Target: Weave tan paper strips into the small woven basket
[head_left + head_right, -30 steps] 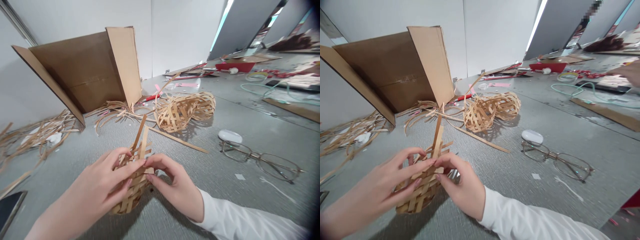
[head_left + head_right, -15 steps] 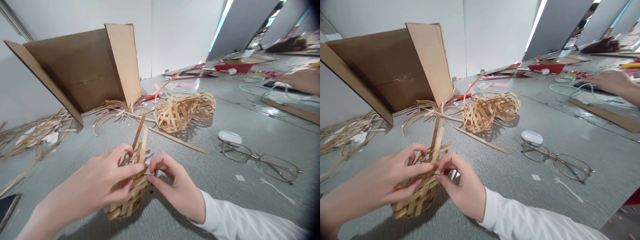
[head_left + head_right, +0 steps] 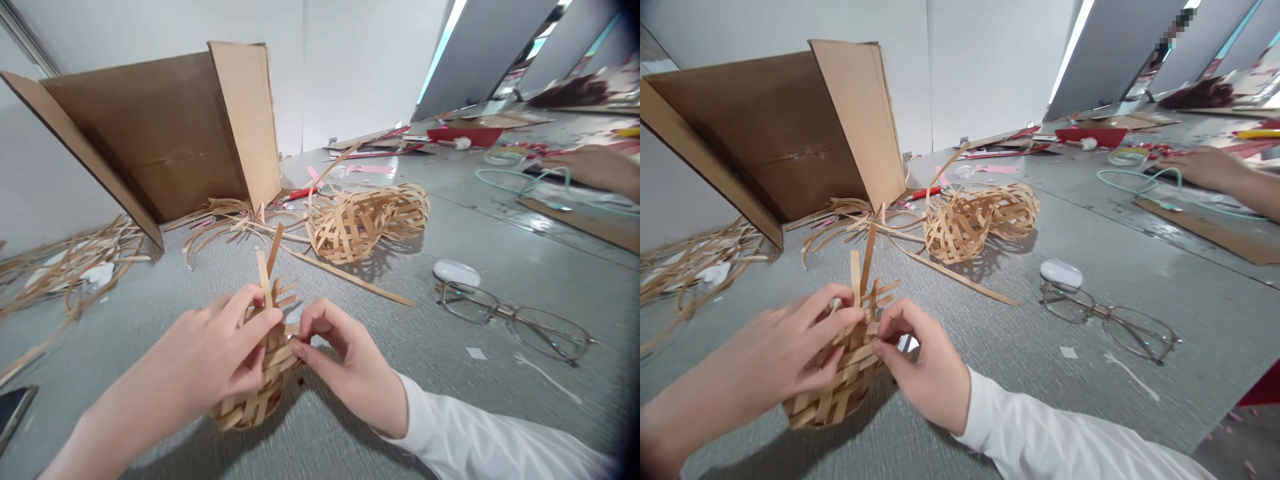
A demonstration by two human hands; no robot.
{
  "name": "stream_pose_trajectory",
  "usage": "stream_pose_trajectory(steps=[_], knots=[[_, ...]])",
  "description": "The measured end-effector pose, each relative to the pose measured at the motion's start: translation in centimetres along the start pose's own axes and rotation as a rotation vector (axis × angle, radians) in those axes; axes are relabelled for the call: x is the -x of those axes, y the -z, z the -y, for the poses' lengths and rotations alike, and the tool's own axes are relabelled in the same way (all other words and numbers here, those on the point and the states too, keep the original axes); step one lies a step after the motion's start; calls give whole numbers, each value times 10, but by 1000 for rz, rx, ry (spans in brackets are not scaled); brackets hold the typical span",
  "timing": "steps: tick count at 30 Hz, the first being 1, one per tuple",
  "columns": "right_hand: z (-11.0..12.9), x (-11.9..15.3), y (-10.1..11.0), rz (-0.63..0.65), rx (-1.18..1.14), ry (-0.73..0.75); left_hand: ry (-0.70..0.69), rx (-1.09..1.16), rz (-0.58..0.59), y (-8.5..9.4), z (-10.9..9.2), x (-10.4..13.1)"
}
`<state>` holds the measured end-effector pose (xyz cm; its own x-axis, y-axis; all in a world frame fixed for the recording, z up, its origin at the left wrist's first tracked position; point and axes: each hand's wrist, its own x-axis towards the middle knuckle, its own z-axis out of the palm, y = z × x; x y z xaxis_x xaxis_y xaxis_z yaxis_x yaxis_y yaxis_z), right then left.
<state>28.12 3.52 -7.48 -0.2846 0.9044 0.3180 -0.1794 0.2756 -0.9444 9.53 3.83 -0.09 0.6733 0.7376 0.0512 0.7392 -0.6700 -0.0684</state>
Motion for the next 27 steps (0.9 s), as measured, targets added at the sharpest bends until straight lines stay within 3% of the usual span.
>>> stream_pose_trajectory(steps=[4, 10, 14, 27], knots=[[-1, 1, -1, -10, -103, -69, 63, 139, 89, 3, -2, -2], [-1, 1, 2, 44, -176, -136, 113, 224, 127, 4, -2, 0], [-4, 2, 1, 56, -91, -87, 149, 227, 122, 2, -1, 1], [-5, 11, -6, -91, 125, 89, 187, 217, 94, 0, -6, 0]])
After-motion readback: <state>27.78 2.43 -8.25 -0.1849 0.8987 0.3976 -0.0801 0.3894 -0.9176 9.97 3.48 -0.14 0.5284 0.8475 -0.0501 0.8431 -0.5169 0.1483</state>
